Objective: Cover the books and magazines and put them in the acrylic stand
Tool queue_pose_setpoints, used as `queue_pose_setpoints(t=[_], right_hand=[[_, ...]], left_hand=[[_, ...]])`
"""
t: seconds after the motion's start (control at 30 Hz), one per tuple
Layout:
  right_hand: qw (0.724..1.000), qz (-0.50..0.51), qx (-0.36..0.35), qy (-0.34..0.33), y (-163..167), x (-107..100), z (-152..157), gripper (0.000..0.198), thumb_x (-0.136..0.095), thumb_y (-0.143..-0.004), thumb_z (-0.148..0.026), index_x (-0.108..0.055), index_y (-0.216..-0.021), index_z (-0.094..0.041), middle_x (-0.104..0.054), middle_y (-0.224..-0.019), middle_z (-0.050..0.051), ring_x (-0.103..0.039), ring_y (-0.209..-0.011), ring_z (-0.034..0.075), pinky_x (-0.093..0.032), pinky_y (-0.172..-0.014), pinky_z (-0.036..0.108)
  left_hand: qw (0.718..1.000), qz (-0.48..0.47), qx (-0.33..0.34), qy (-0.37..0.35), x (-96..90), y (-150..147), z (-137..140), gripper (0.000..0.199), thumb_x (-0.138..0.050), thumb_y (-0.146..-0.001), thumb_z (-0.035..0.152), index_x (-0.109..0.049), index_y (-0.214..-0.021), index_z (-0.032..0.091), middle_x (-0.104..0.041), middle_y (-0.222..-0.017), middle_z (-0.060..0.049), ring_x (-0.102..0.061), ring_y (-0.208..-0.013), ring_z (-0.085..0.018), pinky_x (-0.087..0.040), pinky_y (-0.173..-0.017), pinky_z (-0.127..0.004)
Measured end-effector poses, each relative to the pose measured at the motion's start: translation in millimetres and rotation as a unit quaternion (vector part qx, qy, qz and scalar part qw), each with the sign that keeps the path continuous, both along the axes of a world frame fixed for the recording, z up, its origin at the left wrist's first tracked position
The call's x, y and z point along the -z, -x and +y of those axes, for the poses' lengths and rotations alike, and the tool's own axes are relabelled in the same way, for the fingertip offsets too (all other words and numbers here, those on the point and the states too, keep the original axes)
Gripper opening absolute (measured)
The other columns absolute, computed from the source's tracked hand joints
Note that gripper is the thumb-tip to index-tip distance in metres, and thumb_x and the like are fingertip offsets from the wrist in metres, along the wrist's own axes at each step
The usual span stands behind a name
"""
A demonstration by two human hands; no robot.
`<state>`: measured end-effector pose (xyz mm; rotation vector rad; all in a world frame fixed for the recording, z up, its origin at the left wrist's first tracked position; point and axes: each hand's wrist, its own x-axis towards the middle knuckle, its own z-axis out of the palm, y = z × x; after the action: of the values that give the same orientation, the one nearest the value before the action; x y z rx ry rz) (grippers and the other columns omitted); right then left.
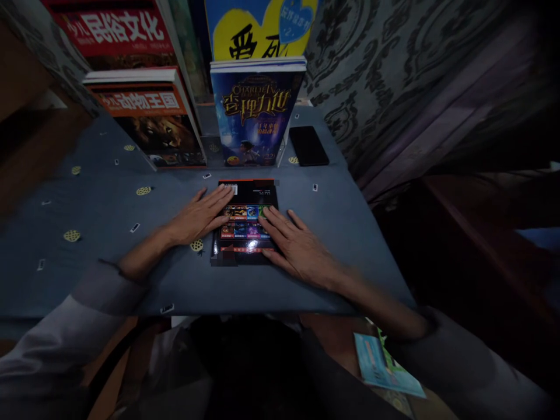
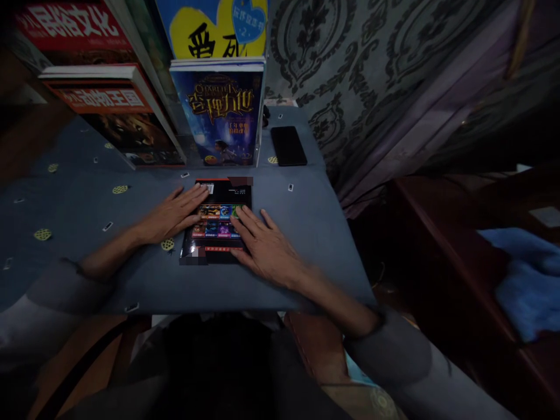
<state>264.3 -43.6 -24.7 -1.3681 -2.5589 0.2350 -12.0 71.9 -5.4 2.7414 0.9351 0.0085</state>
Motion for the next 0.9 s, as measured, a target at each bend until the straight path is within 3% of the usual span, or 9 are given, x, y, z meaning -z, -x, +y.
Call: queue_pose_setpoints(t=[0.33,0.53,0.9], right_hand=[[1.000,0.007,0.005,-0.002,0.5,4.0,-0.6,0.068,-0.034,-0.106,-0.053,-0.022,-0.162,-0.016,-0.027,-0.167,0.015,-0.021,-0.156,0.031,-0.022,-0.125,0.060],[0.999,0.035,0.015,0.003,-5.8,1.3,-6.3,0.065,-0.038,-0.105,-0.051,-0.024,-0.161,-0.021,-0.033,-0.165,0.014,-0.026,-0.154,0.029,-0.024,-0.125,0.060],[0.990,0.137,0.004,0.025,-35.2,6.5,-18.2,0.068,-0.054,-0.099,-0.053,-0.037,-0.156,-0.021,-0.039,-0.162,0.014,-0.036,-0.151,0.028,-0.028,-0.123,0.060]], left_hand=[[0.997,-0.018,0.070,0.003,1.8,40.7,-61.7,0.062,-0.026,-0.109,0.049,-0.003,-0.163,0.030,-0.019,-0.170,-0.006,-0.017,-0.157,-0.023,-0.014,-0.128,-0.052],[0.996,-0.035,0.081,0.006,-4.0,63.3,-94.0,0.060,-0.034,-0.109,0.036,-0.008,-0.163,0.032,-0.031,-0.166,-0.003,-0.031,-0.153,-0.021,-0.020,-0.128,-0.050],[0.984,-0.107,0.135,-0.033,-14.8,65.3,-93.4,0.059,-0.043,-0.104,0.022,-0.025,-0.160,0.031,-0.050,-0.155,-0.002,-0.046,-0.145,-0.021,-0.035,-0.124,-0.050]])
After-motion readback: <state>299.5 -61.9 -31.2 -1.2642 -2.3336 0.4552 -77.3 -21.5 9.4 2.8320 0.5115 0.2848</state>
